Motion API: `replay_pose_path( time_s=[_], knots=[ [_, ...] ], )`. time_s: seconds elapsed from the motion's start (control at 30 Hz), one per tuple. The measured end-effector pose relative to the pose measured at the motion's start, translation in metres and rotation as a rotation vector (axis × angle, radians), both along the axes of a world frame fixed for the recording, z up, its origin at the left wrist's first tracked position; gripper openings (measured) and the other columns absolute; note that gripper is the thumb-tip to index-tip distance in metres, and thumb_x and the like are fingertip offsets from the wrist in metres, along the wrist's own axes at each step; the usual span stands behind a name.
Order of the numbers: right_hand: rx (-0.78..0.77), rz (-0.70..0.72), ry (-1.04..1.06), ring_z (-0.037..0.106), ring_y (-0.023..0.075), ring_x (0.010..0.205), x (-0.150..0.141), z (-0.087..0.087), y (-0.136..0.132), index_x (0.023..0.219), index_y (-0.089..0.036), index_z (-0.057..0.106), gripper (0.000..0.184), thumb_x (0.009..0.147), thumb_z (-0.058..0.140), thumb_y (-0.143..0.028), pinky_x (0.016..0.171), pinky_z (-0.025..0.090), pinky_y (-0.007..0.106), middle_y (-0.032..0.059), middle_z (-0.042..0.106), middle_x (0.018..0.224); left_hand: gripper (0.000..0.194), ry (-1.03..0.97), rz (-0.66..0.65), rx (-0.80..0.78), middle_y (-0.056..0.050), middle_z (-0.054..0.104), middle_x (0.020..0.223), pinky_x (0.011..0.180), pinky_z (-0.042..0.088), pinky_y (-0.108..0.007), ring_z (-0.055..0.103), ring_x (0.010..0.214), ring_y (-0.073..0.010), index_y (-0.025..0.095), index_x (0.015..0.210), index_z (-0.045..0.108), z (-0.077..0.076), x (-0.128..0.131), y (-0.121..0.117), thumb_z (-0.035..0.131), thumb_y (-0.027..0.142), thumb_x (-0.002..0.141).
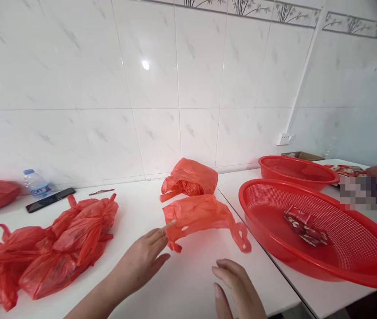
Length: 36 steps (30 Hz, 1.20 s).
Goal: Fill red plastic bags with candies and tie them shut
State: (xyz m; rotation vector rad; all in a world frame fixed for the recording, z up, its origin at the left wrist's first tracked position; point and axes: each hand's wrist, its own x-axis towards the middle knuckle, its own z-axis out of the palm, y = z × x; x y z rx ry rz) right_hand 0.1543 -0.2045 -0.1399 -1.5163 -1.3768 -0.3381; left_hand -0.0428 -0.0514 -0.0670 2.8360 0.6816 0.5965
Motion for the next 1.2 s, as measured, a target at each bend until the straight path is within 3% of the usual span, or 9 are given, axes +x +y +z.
replay_pose_path(
  time_s=[0.2, 0.27, 0.37, 0.43, 0.53, 0.67, 0.8, 1.03, 1.2],
  knots=[
    [-0.141, -0.066, -0.154, 0.057, 0.0213, 0.114, 0.006, 0.007, 0.036, 0.129, -0.024, 0.046, 0.040, 0.088, 0.045, -0.025, 0.088, 0.053, 0.035, 0.0073, 0.058, 0.125, 0.043, 0.110, -0.087, -0.222, -0.003, 0.053, 0.135, 0.096, 0.044, -0.037, 0.053, 0.115, -0.0234, 0.034, 0.117, 0.057, -0.006, -0.009, -0.030, 0.055, 0.013, 0.080],
    [-0.180, -0.083, -0.136, 0.060, 0.0213, 0.106, 0.007, 0.002, 0.043, 0.122, -0.026, 0.052, 0.035, 0.088, 0.045, -0.028, 0.083, 0.054, 0.034, 0.0053, 0.062, 0.119, 0.039, 0.114, -0.109, -0.352, -0.001, 0.057, 0.130, 0.097, 0.043, -0.036, 0.052, 0.116, -0.0234, 0.034, 0.109, 0.062, -0.002, -0.014, -0.033, 0.061, 0.013, 0.076],
    [-0.242, -0.050, -0.100, 0.064, 0.0179, 0.085, 0.003, -0.002, 0.044, 0.106, -0.030, 0.059, 0.023, 0.089, 0.043, -0.030, 0.070, 0.053, 0.028, 0.0015, 0.066, 0.099, 0.006, 0.021, -0.043, -0.556, -0.002, 0.063, 0.120, 0.093, 0.043, -0.034, 0.053, 0.112, -0.0245, 0.025, 0.077, 0.064, 0.002, -0.020, -0.026, 0.067, 0.023, 0.073],
    [-0.265, -0.015, -0.092, 0.063, 0.0166, 0.078, -0.001, -0.002, 0.043, 0.098, -0.030, 0.060, 0.020, 0.090, 0.041, -0.032, 0.068, 0.052, 0.028, 0.0005, 0.066, 0.091, 0.015, -0.100, 0.065, -0.636, -0.004, 0.066, 0.110, 0.087, 0.044, -0.032, 0.057, 0.102, -0.0230, 0.022, 0.072, 0.060, 0.003, -0.018, -0.018, 0.062, 0.034, 0.079],
    [-0.252, 0.029, -0.107, 0.062, 0.0165, 0.076, -0.008, 0.001, 0.042, 0.094, -0.029, 0.060, 0.020, 0.091, 0.040, -0.032, 0.071, 0.051, 0.029, 0.0006, 0.064, 0.086, 0.025, -0.210, 0.177, -0.650, -0.004, 0.066, 0.089, 0.070, 0.044, -0.027, 0.058, 0.081, -0.0189, 0.021, 0.082, 0.057, 0.001, -0.004, -0.010, 0.050, 0.045, 0.085],
    [-0.234, 0.055, -0.144, 0.064, 0.0184, 0.083, -0.013, -0.006, 0.042, 0.101, -0.030, 0.061, 0.021, 0.090, 0.043, -0.031, 0.074, 0.052, 0.031, 0.0022, 0.066, 0.092, 0.033, -0.065, 0.282, -0.557, -0.002, 0.063, 0.089, 0.061, 0.040, -0.025, 0.056, 0.073, -0.0183, 0.023, 0.094, 0.056, -0.017, 0.026, -0.011, 0.067, 0.039, 0.067],
    [-0.265, -0.036, -0.169, 0.066, 0.0210, 0.079, -0.005, -0.026, 0.039, 0.101, -0.031, 0.064, 0.022, 0.088, 0.047, -0.030, 0.071, 0.052, 0.033, 0.0032, 0.069, 0.090, 0.002, -0.026, 0.330, -0.487, 0.000, 0.060, 0.073, 0.059, 0.036, -0.026, 0.054, 0.067, -0.0167, 0.021, 0.068, 0.053, -0.031, 0.040, -0.006, 0.054, 0.020, 0.069],
    [-0.474, -0.113, -0.008, 0.062, 0.0189, 0.050, 0.022, -0.016, 0.034, 0.111, -0.027, 0.061, 0.030, 0.087, 0.044, -0.026, 0.050, 0.047, 0.029, 0.0016, 0.066, 0.061, 0.021, -0.816, 0.257, -1.293, 0.004, 0.057, 0.067, 0.056, 0.040, -0.022, 0.050, 0.056, -0.0099, 0.020, 0.078, 0.047, -0.008, 0.030, 0.008, 0.059, 0.037, 0.078],
    [-0.437, -0.105, -0.227, 0.067, 0.0208, 0.058, 0.004, 0.000, 0.029, 0.118, -0.031, 0.059, 0.035, 0.084, 0.050, -0.029, 0.048, 0.047, 0.028, 0.0032, 0.072, 0.077, 0.027, -0.935, 0.206, -1.557, 0.006, 0.052, 0.061, 0.048, 0.034, -0.018, 0.044, 0.049, -0.0065, 0.019, 0.074, 0.048, -0.009, 0.036, -0.002, 0.070, 0.034, 0.071]
  ],
)
